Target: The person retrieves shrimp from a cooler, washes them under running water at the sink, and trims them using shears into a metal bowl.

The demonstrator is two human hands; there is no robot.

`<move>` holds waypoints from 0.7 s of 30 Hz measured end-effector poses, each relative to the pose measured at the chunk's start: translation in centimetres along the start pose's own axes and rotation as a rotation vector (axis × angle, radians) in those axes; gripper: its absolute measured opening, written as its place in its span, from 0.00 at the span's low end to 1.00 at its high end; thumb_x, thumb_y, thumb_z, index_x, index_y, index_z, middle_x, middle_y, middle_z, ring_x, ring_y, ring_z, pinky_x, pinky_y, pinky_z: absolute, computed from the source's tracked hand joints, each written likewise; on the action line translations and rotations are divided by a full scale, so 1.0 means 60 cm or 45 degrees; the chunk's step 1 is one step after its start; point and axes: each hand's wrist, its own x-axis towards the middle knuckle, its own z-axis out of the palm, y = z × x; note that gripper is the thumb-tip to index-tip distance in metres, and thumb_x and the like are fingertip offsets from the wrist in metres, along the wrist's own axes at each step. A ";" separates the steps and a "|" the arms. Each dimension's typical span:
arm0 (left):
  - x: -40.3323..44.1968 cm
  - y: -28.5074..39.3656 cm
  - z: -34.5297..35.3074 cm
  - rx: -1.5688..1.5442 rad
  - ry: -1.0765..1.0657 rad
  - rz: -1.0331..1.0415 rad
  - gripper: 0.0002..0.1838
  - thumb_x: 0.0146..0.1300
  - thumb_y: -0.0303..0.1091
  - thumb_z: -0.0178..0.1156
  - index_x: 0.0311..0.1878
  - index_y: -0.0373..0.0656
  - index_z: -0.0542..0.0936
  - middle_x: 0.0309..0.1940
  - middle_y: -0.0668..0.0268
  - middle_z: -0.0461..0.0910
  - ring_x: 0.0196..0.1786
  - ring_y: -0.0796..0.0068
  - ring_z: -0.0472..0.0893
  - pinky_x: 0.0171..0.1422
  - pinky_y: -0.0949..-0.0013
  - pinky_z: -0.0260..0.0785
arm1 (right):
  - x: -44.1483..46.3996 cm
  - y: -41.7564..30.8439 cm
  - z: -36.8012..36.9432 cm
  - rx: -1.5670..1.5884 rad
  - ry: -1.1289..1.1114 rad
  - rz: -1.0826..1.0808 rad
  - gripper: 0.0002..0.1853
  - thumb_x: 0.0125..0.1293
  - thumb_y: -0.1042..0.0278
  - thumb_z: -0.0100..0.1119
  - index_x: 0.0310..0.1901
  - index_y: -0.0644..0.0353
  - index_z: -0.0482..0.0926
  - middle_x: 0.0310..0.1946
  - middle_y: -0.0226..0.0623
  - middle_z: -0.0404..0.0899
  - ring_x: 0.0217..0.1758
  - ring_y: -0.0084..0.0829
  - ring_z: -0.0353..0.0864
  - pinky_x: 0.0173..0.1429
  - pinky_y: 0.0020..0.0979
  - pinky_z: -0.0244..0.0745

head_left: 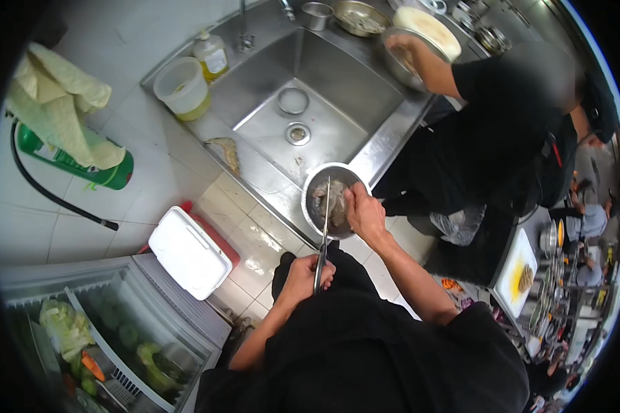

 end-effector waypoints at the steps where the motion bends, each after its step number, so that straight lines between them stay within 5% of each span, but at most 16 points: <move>1: -0.009 -0.002 -0.009 -0.003 0.027 0.019 0.09 0.58 0.31 0.63 0.33 0.34 0.78 0.22 0.66 0.78 0.23 0.81 0.77 0.27 0.77 0.71 | 0.004 0.001 0.005 0.010 -0.006 -0.031 0.12 0.68 0.61 0.48 0.37 0.62 0.71 0.27 0.49 0.78 0.33 0.52 0.78 0.37 0.50 0.71; 5: -0.055 0.002 -0.039 -0.049 0.228 0.080 0.10 0.58 0.29 0.64 0.38 0.33 0.77 0.22 0.67 0.77 0.24 0.82 0.77 0.28 0.78 0.71 | 0.041 -0.045 0.016 -0.152 0.078 -0.274 0.08 0.60 0.66 0.56 0.30 0.61 0.79 0.37 0.41 0.76 0.43 0.45 0.75 0.41 0.44 0.74; 9: -0.100 -0.010 -0.073 -0.077 0.492 0.187 0.10 0.58 0.29 0.64 0.38 0.32 0.77 0.22 0.66 0.77 0.23 0.81 0.77 0.27 0.78 0.69 | 0.138 -0.154 0.071 0.160 0.012 -0.644 0.10 0.56 0.73 0.57 0.42 0.57 0.78 0.41 0.41 0.76 0.48 0.45 0.73 0.50 0.41 0.72; 14: -0.162 -0.026 -0.090 -0.087 0.768 0.157 0.09 0.59 0.31 0.62 0.33 0.32 0.77 0.20 0.65 0.77 0.21 0.79 0.76 0.26 0.75 0.69 | 0.286 -0.256 0.213 -0.461 -0.269 -1.618 0.21 0.53 0.75 0.59 0.51 0.50 0.74 0.55 0.32 0.71 0.61 0.38 0.65 0.57 0.39 0.69; 21: -0.215 -0.107 -0.083 -0.419 1.039 0.112 0.08 0.59 0.30 0.61 0.31 0.33 0.78 0.20 0.64 0.78 0.20 0.78 0.77 0.26 0.75 0.70 | 0.372 -0.283 0.251 -0.710 -0.616 -1.754 0.16 0.58 0.62 0.60 0.46 0.56 0.73 0.50 0.39 0.74 0.58 0.42 0.68 0.56 0.43 0.68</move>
